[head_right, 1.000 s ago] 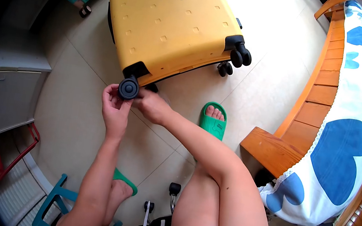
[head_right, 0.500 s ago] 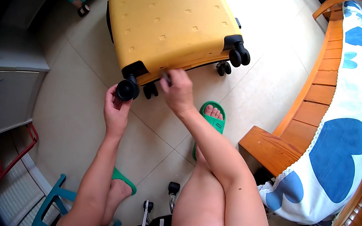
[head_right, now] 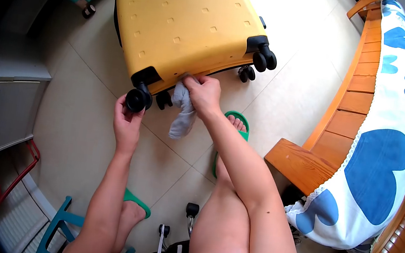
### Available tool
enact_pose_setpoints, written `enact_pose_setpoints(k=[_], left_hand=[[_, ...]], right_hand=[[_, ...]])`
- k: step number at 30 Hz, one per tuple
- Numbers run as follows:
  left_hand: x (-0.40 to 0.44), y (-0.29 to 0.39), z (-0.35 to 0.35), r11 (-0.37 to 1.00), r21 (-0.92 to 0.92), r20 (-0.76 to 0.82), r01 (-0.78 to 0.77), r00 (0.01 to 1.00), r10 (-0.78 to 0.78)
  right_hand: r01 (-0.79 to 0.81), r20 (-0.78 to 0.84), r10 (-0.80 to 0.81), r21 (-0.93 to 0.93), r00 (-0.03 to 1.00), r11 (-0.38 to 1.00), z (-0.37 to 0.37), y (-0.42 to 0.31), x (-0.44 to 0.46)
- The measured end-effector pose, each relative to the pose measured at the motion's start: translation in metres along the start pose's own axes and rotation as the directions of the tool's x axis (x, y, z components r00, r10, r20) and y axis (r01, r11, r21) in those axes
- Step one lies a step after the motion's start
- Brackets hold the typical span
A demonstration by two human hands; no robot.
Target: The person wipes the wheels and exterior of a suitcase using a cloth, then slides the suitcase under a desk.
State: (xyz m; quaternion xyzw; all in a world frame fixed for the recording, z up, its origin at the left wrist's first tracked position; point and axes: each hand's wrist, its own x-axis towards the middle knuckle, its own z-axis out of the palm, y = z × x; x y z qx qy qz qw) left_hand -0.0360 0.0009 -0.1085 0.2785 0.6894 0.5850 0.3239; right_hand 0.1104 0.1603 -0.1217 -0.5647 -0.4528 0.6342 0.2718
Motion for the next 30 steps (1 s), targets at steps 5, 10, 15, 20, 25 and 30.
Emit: enact_pose_setpoints(k=[5, 10, 15, 20, 25, 30], left_hand=[[0.001, 0.005, -0.005, 1.000, 0.010, 0.010, 0.002, 1.000, -0.002], [0.001, -0.002, 0.005, 0.996, -0.073, -0.010, 0.049, 0.999, -0.050], [-0.001, -0.005, 0.010, 0.998, -0.050, -0.029, 0.039, 0.999, -0.041], [0.002, -0.013, 0.010, 0.998, -0.040, -0.008, 0.051, 0.999, -0.051], [-0.002, -0.003, 0.016, 0.992, -0.057, -0.001, 0.110, 0.994, -0.110], [-0.001, -0.008, 0.013, 0.990, -0.084, 0.004, 0.110, 0.994, -0.110]], right_hand=[[0.051, -0.212, 0.032, 0.373, 0.977, 0.927, -0.053, -0.013, 0.030], [0.071, -0.197, -0.015, 0.279, 0.980, 0.958, -0.035, -0.007, 0.022], [0.058, 0.000, -0.058, -0.098, 0.998, 0.994, 0.008, 0.021, 0.004], [0.045, 0.027, -0.044, -0.046, 0.999, 0.998, -0.012, 0.026, -0.005], [0.183, -0.231, -0.159, 0.086, 0.960, 0.979, -0.023, 0.021, 0.014], [0.163, -0.014, -0.172, -0.256, 0.985, 0.953, 0.038, 0.036, -0.015]])
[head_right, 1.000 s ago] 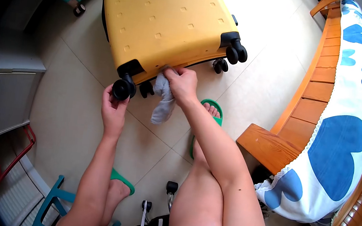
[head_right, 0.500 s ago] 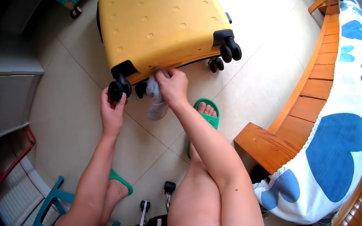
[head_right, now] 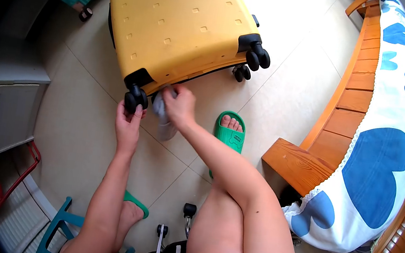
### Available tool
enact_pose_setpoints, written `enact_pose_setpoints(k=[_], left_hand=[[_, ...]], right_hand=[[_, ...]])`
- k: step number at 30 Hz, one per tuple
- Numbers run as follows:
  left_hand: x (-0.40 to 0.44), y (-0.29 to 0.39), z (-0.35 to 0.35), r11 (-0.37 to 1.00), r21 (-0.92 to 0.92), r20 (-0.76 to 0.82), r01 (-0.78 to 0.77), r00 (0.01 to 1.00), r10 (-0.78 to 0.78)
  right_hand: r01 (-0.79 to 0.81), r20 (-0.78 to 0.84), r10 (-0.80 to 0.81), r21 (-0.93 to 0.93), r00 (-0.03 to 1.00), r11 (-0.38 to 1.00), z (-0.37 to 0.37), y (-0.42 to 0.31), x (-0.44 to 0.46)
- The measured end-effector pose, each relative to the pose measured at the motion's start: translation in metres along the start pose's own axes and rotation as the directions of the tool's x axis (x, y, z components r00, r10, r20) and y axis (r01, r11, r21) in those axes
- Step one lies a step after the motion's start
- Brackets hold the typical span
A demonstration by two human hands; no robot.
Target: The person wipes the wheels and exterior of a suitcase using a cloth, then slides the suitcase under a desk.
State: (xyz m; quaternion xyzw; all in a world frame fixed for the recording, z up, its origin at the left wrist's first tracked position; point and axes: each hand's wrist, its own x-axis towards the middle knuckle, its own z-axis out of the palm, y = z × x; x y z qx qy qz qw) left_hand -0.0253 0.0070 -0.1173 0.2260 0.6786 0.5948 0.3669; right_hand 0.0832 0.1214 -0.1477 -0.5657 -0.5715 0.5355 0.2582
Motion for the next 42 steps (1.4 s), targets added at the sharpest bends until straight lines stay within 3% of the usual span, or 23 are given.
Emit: enact_pose_setpoints(k=[4, 8, 10, 11, 15, 16, 19, 20, 22, 24, 26, 27, 28, 29, 30, 32, 33, 34, 35, 37, 38, 40, 42], left_hand=[[0.000, 0.001, -0.004, 0.997, 0.045, -0.004, -0.058, 0.998, 0.058], [-0.003, -0.003, -0.010, 0.992, 0.122, 0.043, -0.040, 0.998, 0.035], [-0.003, -0.012, -0.011, 0.996, 0.092, 0.057, -0.018, 0.998, 0.012], [-0.005, -0.016, -0.010, 0.997, 0.072, 0.059, -0.017, 0.998, 0.013], [-0.014, -0.018, -0.008, 0.998, 0.059, 0.018, -0.020, 1.000, 0.019], [-0.015, -0.023, -0.011, 0.998, 0.057, 0.003, -0.027, 1.000, 0.027], [-0.018, -0.024, -0.019, 0.947, -0.065, 0.111, 0.314, 0.946, -0.306], [-0.017, -0.024, -0.022, 0.949, -0.078, 0.092, 0.307, 0.950, -0.300], [-0.012, -0.024, -0.028, 0.874, -0.067, 0.313, 0.481, 0.842, -0.439], [-0.010, -0.024, -0.034, 0.839, -0.108, 0.335, 0.533, 0.815, -0.474], [-0.004, -0.036, -0.045, 0.799, -0.162, 0.350, 0.579, 0.791, -0.502], [0.000, -0.041, -0.053, 0.800, -0.174, 0.343, 0.574, 0.797, -0.497], [0.005, -0.044, -0.061, 0.771, -0.308, 0.261, 0.558, 0.829, -0.496], [0.010, -0.046, -0.066, 0.734, -0.435, 0.175, 0.522, 0.848, -0.500], [0.017, -0.043, -0.069, 0.734, -0.443, 0.165, 0.515, 0.852, -0.498], [0.032, -0.030, -0.072, 0.787, -0.533, -0.063, 0.310, 0.913, -0.403], [0.037, -0.019, -0.073, 0.824, -0.476, -0.090, 0.307, 0.915, -0.393], [0.043, -0.010, -0.072, 0.823, -0.483, -0.104, 0.300, 0.914, -0.393], [0.049, -0.003, -0.068, 0.857, -0.440, -0.119, 0.268, 0.929, -0.351], [0.059, 0.020, -0.050, 0.913, -0.365, -0.151, 0.182, 0.956, -0.251], [0.062, 0.024, -0.042, 0.928, -0.347, -0.117, 0.134, 0.976, -0.185], [0.060, 0.032, -0.024, 0.976, -0.208, -0.045, 0.060, 0.997, -0.070], [0.050, 0.038, -0.004, 0.963, 0.121, -0.098, -0.243, 0.962, 0.255]], right_hand=[[0.025, 0.097, -0.026, 0.014, 0.995, 1.000, 0.001, -0.007, -0.006], [-0.052, -0.032, 0.057, 0.136, 0.998, 0.989, -0.019, -0.001, 0.006], [-0.026, -0.057, 0.031, 0.094, 0.998, 0.995, -0.002, -0.003, 0.000], [-0.032, -0.041, 0.032, -0.017, 0.999, 0.999, 0.004, -0.008, -0.007], [-0.039, 0.104, 0.028, 0.112, 0.994, 0.993, 0.028, 0.000, -0.018], [-0.134, 0.210, 0.089, 0.209, 0.974, 0.969, 0.024, 0.001, -0.018], [-0.308, 0.434, 0.149, 0.322, 0.889, 0.895, 0.009, 0.005, -0.023], [-0.394, 0.530, 0.167, 0.349, 0.831, 0.850, 0.004, 0.006, -0.026], [-0.459, 0.567, 0.221, 0.320, 0.794, 0.829, -0.006, 0.005, -0.032], [-0.522, 0.591, 0.281, 0.287, 0.757, 0.803, -0.018, -0.007, -0.029], [-0.418, 0.709, 0.322, -0.043, 0.627, 0.908, -0.033, -0.031, -0.023], [-0.278, 0.675, 0.340, -0.203, 0.655, 0.939, -0.042, -0.037, -0.019], [-0.198, 0.674, 0.363, -0.312, 0.644, 0.929, -0.052, -0.060, -0.015], [-0.133, 0.626, 0.311, -0.315, 0.715, 0.940, -0.061, -0.082, -0.017], [-0.068, 0.576, 0.252, -0.321, 0.778, 0.945, -0.067, -0.096, -0.015], [0.193, 0.376, -0.105, -0.203, 0.921, 0.960, -0.077, -0.097, -0.008], [0.392, 0.261, -0.330, -0.243, 0.907, 0.887, -0.078, -0.102, 0.000], [0.561, 0.150, -0.542, -0.301, 0.827, 0.771, -0.076, -0.108, 0.008], [0.566, 0.160, -0.544, -0.297, 0.824, 0.769, -0.070, -0.114, 0.019], [0.641, 0.184, -0.729, -0.645, 0.659, 0.416, -0.060, -0.124, 0.038], [0.644, 0.187, -0.731, -0.643, 0.657, 0.414, -0.058, -0.117, 0.042], [0.578, 0.339, -0.661, -0.797, 0.669, 0.177, -0.051, -0.098, 0.053], [0.581, 0.351, -0.620, -0.786, 0.702, 0.212, -0.054, -0.097, 0.051]])
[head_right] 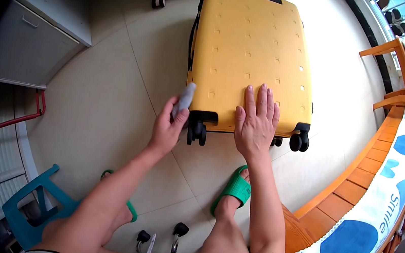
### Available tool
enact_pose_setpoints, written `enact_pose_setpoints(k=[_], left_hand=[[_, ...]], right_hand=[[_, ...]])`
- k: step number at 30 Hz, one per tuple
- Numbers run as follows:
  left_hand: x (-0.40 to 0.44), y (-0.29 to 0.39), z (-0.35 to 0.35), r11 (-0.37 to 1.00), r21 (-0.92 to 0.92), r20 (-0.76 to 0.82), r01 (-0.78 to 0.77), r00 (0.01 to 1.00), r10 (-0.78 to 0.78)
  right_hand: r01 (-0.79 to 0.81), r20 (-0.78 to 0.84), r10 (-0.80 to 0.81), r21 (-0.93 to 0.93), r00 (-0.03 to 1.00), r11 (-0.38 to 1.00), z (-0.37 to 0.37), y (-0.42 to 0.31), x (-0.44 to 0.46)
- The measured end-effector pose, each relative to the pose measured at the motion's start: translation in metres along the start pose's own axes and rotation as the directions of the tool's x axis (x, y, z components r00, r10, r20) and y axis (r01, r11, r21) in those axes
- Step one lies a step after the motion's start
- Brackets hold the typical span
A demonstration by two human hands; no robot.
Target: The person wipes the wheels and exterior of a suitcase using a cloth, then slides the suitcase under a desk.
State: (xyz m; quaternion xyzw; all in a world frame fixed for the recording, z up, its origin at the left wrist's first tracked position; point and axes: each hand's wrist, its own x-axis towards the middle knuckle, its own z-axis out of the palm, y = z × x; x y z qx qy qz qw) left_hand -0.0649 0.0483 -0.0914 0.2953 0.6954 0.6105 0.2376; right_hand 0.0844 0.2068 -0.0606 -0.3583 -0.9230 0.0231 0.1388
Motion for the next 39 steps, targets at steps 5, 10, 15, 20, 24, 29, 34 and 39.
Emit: enact_pose_setpoints(k=[5, 10, 15, 20, 24, 29, 34, 39], left_hand=[[0.021, 0.004, 0.007, 0.977, 0.147, 0.005, -0.152, 0.988, 0.152], [0.088, -0.013, 0.003, 0.996, 0.061, 0.034, -0.058, 0.998, 0.056], [0.070, -0.008, -0.001, 0.993, 0.081, 0.078, -0.089, 0.994, 0.083], [0.032, -0.002, -0.011, 0.938, 0.088, 0.219, -0.336, 0.925, 0.311], [0.052, 0.012, -0.004, 0.889, 0.173, 0.255, -0.423, 0.891, 0.375], [0.105, 0.011, 0.012, 0.867, 0.306, 0.189, -0.394, 0.917, 0.350], [0.116, 0.009, 0.015, 0.888, 0.277, -0.006, -0.366, 0.924, 0.383], [0.054, 0.027, 0.005, 0.773, 0.442, 0.267, -0.456, 0.889, 0.371]], right_hand=[[0.001, 0.024, 0.000, -0.049, 1.000, 0.999, -0.001, -0.003, 0.000], [-0.001, 0.026, 0.003, -0.051, 1.000, 0.999, -0.002, -0.005, 0.001], [0.006, 0.023, -0.005, -0.039, 1.000, 0.999, -0.002, -0.004, 0.001], [-0.014, 0.020, 0.015, -0.035, 1.000, 0.999, -0.002, -0.006, 0.001], [-0.009, 0.002, 0.009, -0.035, 1.000, 0.999, 0.000, -0.007, 0.001], [-0.003, -0.001, 0.002, -0.056, 1.000, 0.998, 0.002, -0.006, 0.001], [0.004, -0.021, -0.005, -0.049, 1.000, 0.999, 0.003, -0.005, 0.000], [0.002, -0.024, -0.003, -0.032, 1.000, 0.999, 0.001, -0.005, 0.000]])
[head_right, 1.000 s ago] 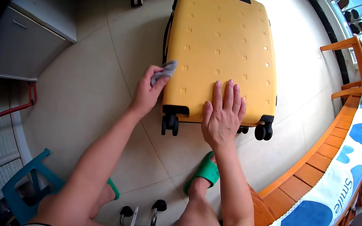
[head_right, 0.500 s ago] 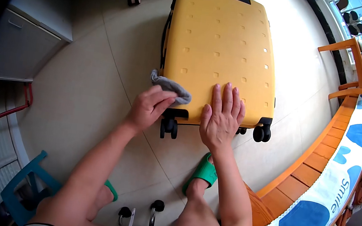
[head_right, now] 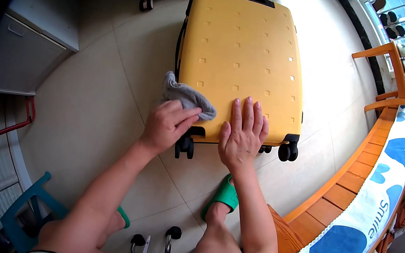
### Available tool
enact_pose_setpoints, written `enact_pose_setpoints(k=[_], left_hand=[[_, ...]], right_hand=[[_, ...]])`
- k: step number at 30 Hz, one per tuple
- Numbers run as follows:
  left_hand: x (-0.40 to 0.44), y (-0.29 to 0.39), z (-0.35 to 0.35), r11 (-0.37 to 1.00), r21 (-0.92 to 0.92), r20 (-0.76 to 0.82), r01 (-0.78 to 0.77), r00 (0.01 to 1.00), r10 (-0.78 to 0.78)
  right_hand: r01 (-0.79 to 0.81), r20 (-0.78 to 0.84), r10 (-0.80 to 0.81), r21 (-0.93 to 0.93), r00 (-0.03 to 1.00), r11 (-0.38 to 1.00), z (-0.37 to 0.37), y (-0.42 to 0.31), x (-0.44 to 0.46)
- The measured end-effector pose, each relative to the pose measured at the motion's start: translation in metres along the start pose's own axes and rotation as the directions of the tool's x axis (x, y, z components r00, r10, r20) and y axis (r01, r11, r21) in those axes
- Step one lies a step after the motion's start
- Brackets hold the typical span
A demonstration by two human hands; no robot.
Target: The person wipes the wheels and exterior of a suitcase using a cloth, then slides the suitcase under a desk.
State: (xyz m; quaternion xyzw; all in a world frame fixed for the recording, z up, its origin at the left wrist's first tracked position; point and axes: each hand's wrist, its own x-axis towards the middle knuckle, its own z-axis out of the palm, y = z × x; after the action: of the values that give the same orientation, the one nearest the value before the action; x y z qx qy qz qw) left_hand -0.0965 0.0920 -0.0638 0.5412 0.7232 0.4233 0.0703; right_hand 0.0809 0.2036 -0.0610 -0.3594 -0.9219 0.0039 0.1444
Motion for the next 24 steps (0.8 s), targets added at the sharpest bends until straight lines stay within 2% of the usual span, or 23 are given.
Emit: enact_pose_setpoints(k=[3, 5, 9, 11, 15, 18, 20, 24], left_hand=[[0.000, 0.002, 0.004, 1.000, 0.017, -0.012, -0.020, 1.000, 0.020], [0.020, -0.009, 0.011, 1.000, 0.019, -0.091, -0.007, 0.996, 0.008], [0.088, -0.052, 0.017, 0.996, -0.016, -0.113, 0.092, 0.989, -0.093], [0.112, -0.077, 0.024, 0.992, -0.039, -0.212, 0.120, 0.969, -0.126], [0.112, -0.063, 0.021, 0.981, 0.023, -0.225, 0.194, 0.957, -0.184], [0.073, -0.039, 0.018, 0.977, -0.017, -0.211, 0.212, 0.955, -0.210], [0.053, -0.033, 0.017, 0.951, -0.153, -0.204, 0.268, 0.933, -0.296], [0.078, -0.039, 0.017, 0.971, -0.034, -0.212, 0.236, 0.948, -0.238]], right_hand=[[0.007, -0.001, -0.007, 0.001, 1.000, 1.000, 0.000, 0.000, 0.000], [0.006, 0.001, -0.006, 0.001, 1.000, 1.000, 0.000, 0.000, 0.000], [0.009, 0.005, -0.009, 0.000, 1.000, 1.000, -0.002, 0.000, 0.000], [0.006, 0.005, -0.006, -0.003, 1.000, 1.000, -0.001, 0.001, 0.000], [0.007, 0.001, -0.007, 0.006, 1.000, 1.000, -0.001, 0.000, -0.001], [-0.004, -0.005, 0.004, 0.013, 1.000, 1.000, -0.002, 0.000, 0.000], [-0.004, 0.002, 0.004, 0.015, 1.000, 1.000, -0.001, 0.000, 0.000], [-0.013, -0.002, 0.013, 0.019, 1.000, 1.000, -0.002, -0.002, -0.001]])
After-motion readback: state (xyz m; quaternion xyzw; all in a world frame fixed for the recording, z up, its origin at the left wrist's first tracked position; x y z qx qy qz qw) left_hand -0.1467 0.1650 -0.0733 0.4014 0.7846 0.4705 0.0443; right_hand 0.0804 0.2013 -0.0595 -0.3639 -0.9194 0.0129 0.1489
